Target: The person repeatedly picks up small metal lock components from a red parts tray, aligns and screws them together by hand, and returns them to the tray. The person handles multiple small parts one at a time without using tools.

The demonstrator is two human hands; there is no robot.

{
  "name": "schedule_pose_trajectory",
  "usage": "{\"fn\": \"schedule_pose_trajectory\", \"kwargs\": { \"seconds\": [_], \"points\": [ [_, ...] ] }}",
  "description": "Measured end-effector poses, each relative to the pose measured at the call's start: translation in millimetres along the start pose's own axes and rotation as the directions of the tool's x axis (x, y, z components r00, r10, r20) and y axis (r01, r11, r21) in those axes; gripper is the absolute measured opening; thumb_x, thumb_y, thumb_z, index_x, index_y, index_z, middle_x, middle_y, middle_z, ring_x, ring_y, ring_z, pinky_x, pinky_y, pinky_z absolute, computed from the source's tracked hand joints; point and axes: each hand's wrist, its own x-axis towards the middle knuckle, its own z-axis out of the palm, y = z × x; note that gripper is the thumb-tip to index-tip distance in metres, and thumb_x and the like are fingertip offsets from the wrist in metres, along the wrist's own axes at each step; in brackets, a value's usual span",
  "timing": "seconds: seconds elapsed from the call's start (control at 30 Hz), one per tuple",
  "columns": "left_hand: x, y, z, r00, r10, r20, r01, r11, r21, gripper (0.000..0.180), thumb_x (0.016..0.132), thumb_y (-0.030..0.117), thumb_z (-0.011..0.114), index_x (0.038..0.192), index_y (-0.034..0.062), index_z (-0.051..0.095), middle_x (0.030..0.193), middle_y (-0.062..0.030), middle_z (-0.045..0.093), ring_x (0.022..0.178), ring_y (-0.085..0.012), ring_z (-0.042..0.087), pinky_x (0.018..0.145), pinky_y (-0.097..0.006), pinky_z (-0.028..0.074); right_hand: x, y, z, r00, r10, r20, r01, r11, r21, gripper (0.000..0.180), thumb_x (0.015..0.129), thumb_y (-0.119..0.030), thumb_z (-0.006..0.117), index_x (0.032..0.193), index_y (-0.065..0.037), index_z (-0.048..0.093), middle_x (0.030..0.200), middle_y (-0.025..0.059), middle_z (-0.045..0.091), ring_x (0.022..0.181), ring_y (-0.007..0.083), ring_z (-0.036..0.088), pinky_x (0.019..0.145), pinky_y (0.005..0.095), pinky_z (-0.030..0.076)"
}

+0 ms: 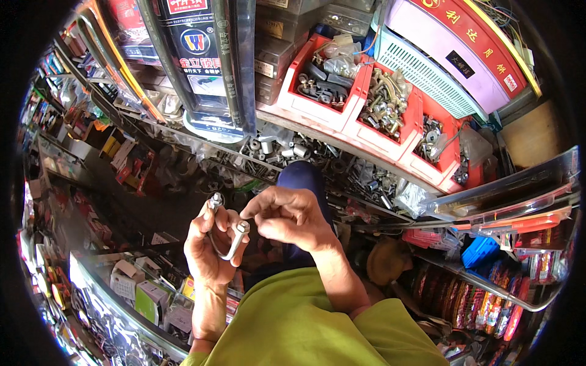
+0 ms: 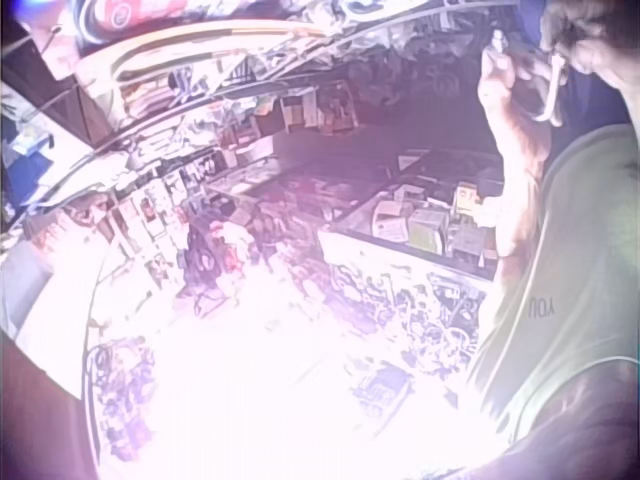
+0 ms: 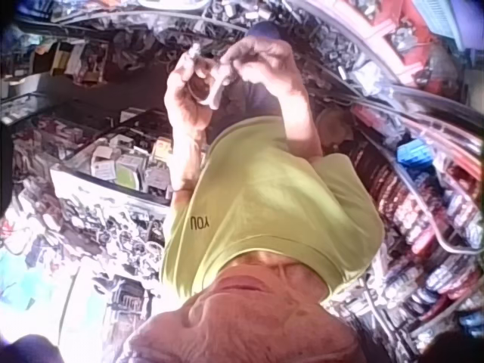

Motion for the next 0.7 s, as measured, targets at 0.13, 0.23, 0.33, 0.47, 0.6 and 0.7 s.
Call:
{"fn": "schedule_pose_trajectory", "kwargs": {
  "seconds": [0.13,0.23,0.33,0.47,0.6,0.7],
  "points": [
    [0.8,2.2,-5.2,0.995,-0.034,0.094,0.03,0.998,0.046,0.051,0.08,0.049,0.068,0.093,0.0044,0.048,0.073,-0.0212,0.061,0.048,-0.0225,0.059,0.032,-0.024,0.045,4.9,4.5,12.6,0.962,0.069,-0.266,-0.076,0.997,-0.018,0.019,0.082,-0.003,0.063,0.098,0.006,0.063,0.074,0.0041,0.06,0.056,0.0054,0.047,0.048,0.0183,0.035],
    [-4.0,0.6,3.5,0.997,-0.071,-0.009,0.071,0.997,0.034,0.049,0.081,0.046,0.067,0.092,0.0024,0.048,0.07,-0.0203,0.061,0.045,-0.0221,0.058,0.031,-0.024,0.044,9.2,4.1,24.7,0.99,0.059,-0.13,-0.048,0.995,0.084,0.022,0.085,-0.005,0.067,0.104,0.004,0.06,0.081,0.0053,0.065,0.069,0.0077,0.06,0.052,0.0196,0.044],
    [-3.4,-0.5,3.6,0.99,-0.14,-0.023,0.142,0.985,0.1,0.045,0.083,0.043,0.059,0.09,-0.0003,0.048,0.063,-0.0185,0.059,0.039,-0.0204,0.053,0.03,-0.024,0.041,9.2,0.3,27.4,0.978,0.125,-0.167,-0.114,0.991,0.072,0.022,0.083,-0.004,0.071,0.102,0.003,0.061,0.085,0.0055,0.066,0.076,0.0085,0.063,0.062,0.0205,0.049],
    [-3.1,-0.4,3.1,0.991,-0.137,-0.008,0.137,0.99,0.045,0.036,0.084,0.036,0.054,0.079,0.0012,0.047,0.056,-0.0194,0.054,0.034,-0.0207,0.047,0.029,-0.025,0.037,8.6,6.8,14.5,0.95,0.021,-0.31,-0.1,0.965,-0.243,0.015,0.084,-0.006,0.07,0.095,0.002,0.064,0.08,0.0019,0.064,0.07,0.0059,0.058,0.062,0.0191,0.047],
    [-1.6,3.3,6.3,0.991,-0.131,-0.001,0.13,0.989,0.063,0.035,0.087,0.031,0.052,0.067,0.0033,0.045,0.052,-0.02,0.051,0.029,-0.0197,0.041,0.029,-0.025,0.033,7.7,1.2,8.9,0.939,-0.002,-0.343,-0.056,0.986,-0.16,0.014,0.085,-0.006,0.069,0.095,0.003,0.065,0.078,-0.0004,0.06,0.07,0.0036,0.053,0.061,0.0181,0.043],
    [-3.2,2.2,6.4,0.989,-0.149,-0.019,0.15,0.987,0.065,0.028,0.086,0.026,0.051,0.072,0.0014,0.048,0.053,-0.0126,0.049,0.034,-0.0198,0.046,0.03,-0.027,0.04,5.8,2.7,12.4,0.98,-0.008,-0.197,-0.03,0.981,-0.191,0.023,0.081,-0.007,0.073,0.099,0.005,0.062,0.076,0.0016,0.061,0.07,0.0065,0.057,0.063,0.0194,0.045]
  ]
}}
